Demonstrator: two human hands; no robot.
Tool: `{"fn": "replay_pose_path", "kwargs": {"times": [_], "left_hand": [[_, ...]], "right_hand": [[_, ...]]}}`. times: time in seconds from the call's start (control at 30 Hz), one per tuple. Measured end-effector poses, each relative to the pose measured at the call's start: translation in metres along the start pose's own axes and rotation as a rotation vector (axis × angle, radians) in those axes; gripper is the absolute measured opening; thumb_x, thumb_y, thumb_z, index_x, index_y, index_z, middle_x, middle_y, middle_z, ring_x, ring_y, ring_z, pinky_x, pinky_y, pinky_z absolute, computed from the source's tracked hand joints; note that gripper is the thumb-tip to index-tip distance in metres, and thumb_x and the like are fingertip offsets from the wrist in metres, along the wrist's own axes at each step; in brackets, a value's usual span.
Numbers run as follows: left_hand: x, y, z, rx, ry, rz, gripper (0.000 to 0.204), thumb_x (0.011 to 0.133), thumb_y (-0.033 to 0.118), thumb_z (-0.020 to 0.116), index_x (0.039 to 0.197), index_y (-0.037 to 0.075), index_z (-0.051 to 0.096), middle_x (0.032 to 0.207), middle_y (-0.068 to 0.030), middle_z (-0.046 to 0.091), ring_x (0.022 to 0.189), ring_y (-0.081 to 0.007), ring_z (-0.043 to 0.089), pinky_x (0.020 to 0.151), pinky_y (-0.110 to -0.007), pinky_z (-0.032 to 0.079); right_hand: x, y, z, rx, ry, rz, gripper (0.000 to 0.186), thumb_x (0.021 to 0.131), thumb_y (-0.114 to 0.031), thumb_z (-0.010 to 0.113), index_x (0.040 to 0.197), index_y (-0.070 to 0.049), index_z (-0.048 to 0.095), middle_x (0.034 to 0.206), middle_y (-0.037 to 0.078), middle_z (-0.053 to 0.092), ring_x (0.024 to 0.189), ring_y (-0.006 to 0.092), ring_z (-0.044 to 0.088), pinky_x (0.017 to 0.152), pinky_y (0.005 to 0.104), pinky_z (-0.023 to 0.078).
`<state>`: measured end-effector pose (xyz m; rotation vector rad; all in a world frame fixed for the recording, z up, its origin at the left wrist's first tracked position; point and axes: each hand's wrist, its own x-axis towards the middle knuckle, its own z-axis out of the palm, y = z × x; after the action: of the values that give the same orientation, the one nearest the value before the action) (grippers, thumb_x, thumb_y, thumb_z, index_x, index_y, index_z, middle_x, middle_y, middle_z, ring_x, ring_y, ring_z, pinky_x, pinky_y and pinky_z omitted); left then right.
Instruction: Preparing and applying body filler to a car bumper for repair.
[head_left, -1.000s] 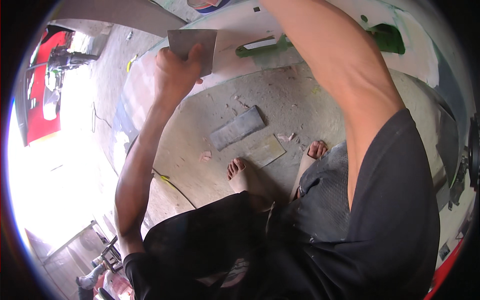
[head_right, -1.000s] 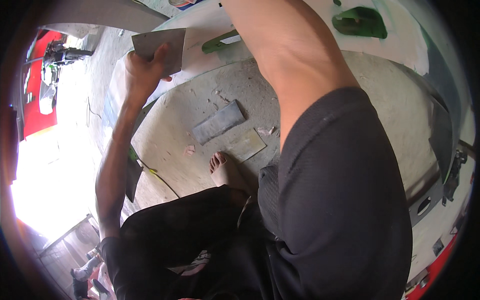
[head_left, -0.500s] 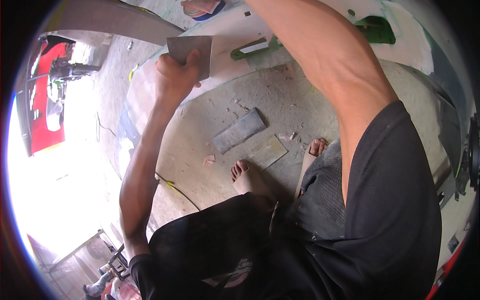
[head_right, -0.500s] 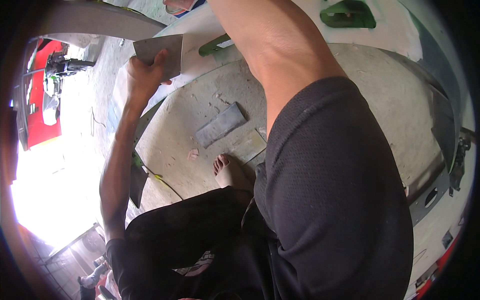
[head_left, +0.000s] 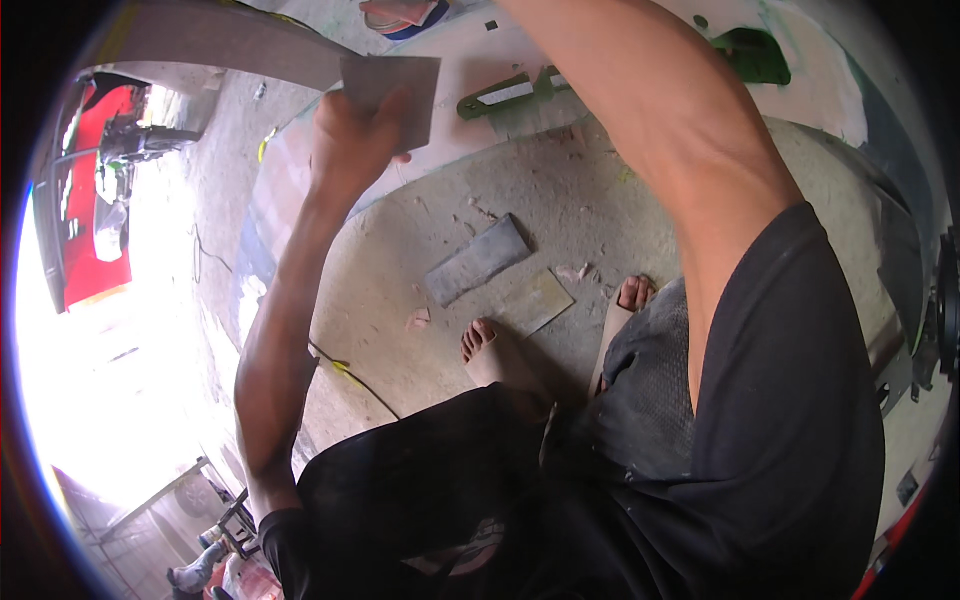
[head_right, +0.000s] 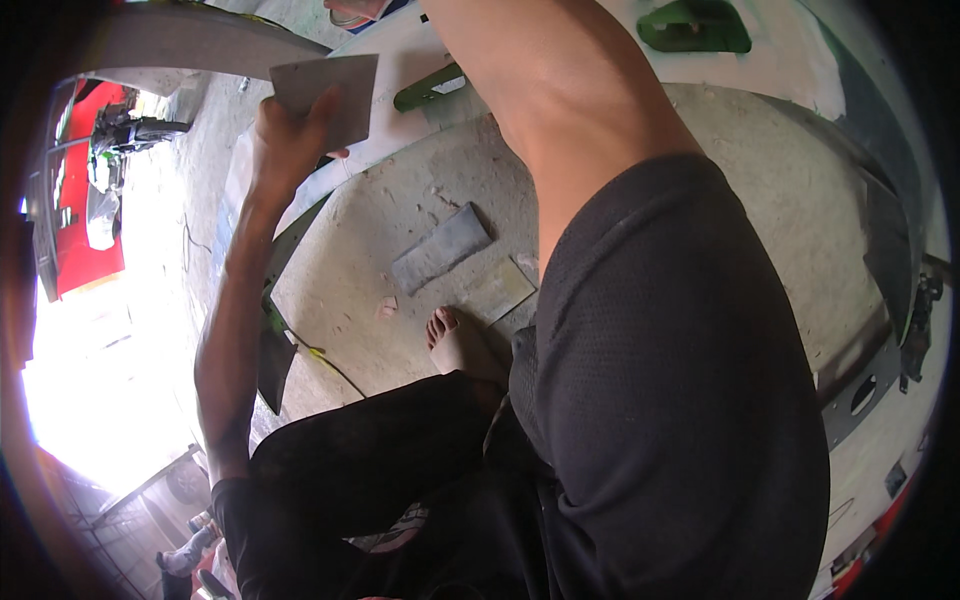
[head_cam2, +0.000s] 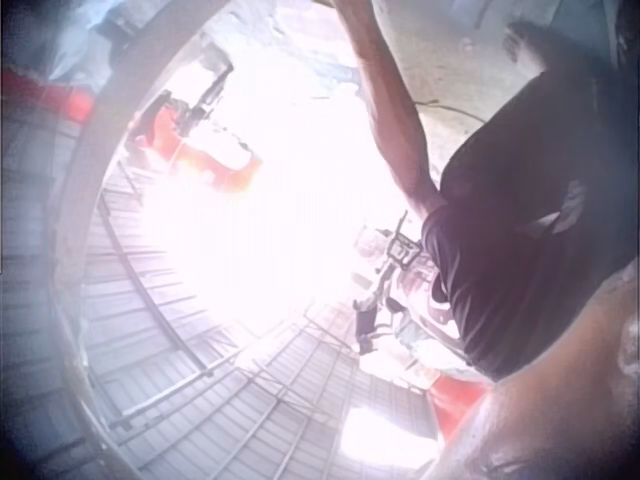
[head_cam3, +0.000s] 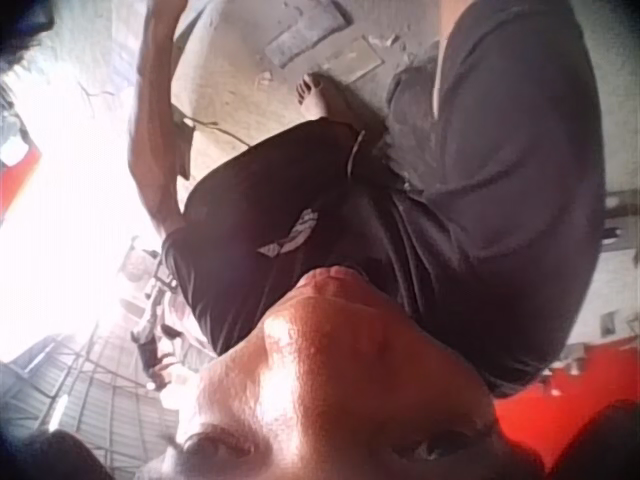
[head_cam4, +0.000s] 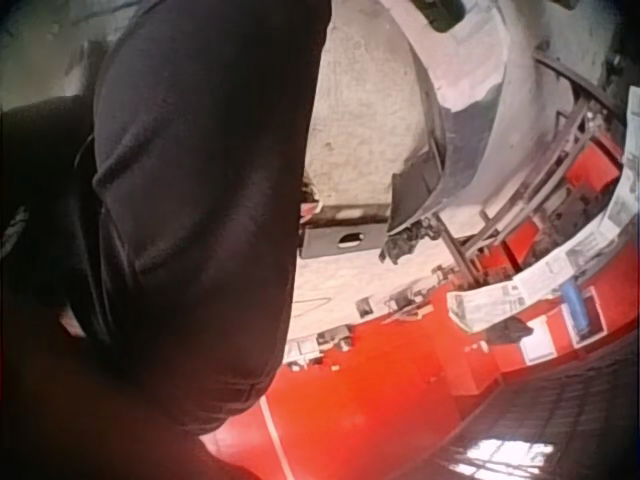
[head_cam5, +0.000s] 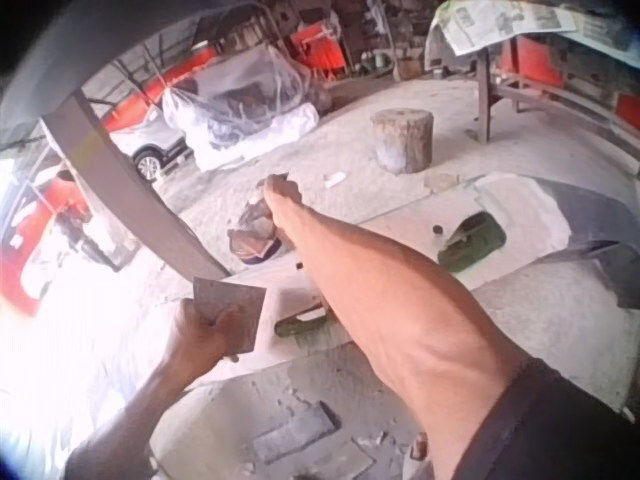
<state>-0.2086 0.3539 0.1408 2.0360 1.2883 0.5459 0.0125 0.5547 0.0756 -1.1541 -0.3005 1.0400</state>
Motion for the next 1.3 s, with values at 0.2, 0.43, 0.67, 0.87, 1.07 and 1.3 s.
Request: {"fn": "replay_pose_path", "kwargs": {"times": [0.2, 0.43, 0.67, 0.87, 1.07, 1.3], "left_hand": [[0.003, 0.004, 0.015, 0.155, -0.004, -0.015, 0.035, 0.091, 0.02, 0.062, 0.078, -0.011, 0.068, 0.061, -0.0149, 0.067, 0.047, -0.0193, 0.066, 0.048, -0.032, 0.052], [0.004, 0.005, 0.02, 0.102, 0.016, -0.01, 0.037, 0.09, 0.021, 0.062, 0.073, -0.012, 0.066, 0.059, -0.0161, 0.067, 0.046, -0.021, 0.066, 0.048, -0.033, 0.053], [0.004, 0.001, 0.017, 0.142, 0.011, -0.013, 0.038, 0.09, 0.021, 0.062, 0.071, -0.011, 0.065, 0.058, -0.0151, 0.066, 0.045, -0.02, 0.065, 0.047, -0.032, 0.052], [0.01, 0.015, 0.027, 0.074, 0.005, 0.066, 0.039, 0.09, 0.021, 0.062, 0.068, -0.01, 0.065, 0.053, -0.0133, 0.063, 0.044, -0.0195, 0.065, 0.046, -0.031, 0.052], [0.013, 0.013, 0.031, 0.143, -0.008, 0.036, 0.04, 0.09, 0.021, 0.063, 0.066, -0.01, 0.063, 0.053, -0.0146, 0.063, 0.044, -0.0202, 0.065, 0.045, -0.032, 0.052], [0.011, 0.016, 0.032, 0.15, 0.002, 0.033, 0.043, 0.091, 0.021, 0.063, 0.061, -0.011, 0.061, 0.052, -0.0157, 0.063, 0.043, -0.0212, 0.065, 0.044, -0.032, 0.052]], "right_hand": [[-0.01, 0.002, 0.002, -0.036, -0.031, 0.001, 0.043, 0.091, -0.033, 0.054, 0.115, 0.001, 0.063, 0.117, 0.021, 0.063, 0.096, 0.0332, 0.065, 0.067, 0.0464, 0.056], [0.003, 0.001, -0.004, -0.098, 0.038, 0.02, 0.044, 0.091, -0.033, 0.054, 0.114, 0.003, 0.063, 0.113, 0.021, 0.065, 0.092, 0.0329, 0.067, 0.068, 0.0453, 0.057], [-0.016, -0.003, 0.001, -0.022, 0.014, 0.053, 0.042, 0.091, -0.031, 0.055, 0.116, 0.002, 0.062, 0.117, 0.021, 0.063, 0.097, 0.0334, 0.066, 0.07, 0.0475, 0.057], [-0.011, -0.01, -0.011, -0.012, 0.008, 0.065, 0.042, 0.09, -0.03, 0.056, 0.117, 0.002, 0.061, 0.118, 0.021, 0.063, 0.098, 0.0339, 0.066, 0.071, 0.0478, 0.057], [-0.007, -0.009, -0.014, 0.002, 0.0, 0.085, 0.041, 0.09, -0.029, 0.057, 0.117, 0.002, 0.061, 0.119, 0.021, 0.062, 0.099, 0.0344, 0.065, 0.071, 0.0481, 0.057], [-0.005, -0.008, -0.019, 0.025, -0.002, 0.1, 0.041, 0.089, -0.028, 0.057, 0.118, 0.001, 0.061, 0.12, 0.022, 0.062, 0.1, 0.0349, 0.065, 0.072, 0.0484, 0.057]]}}
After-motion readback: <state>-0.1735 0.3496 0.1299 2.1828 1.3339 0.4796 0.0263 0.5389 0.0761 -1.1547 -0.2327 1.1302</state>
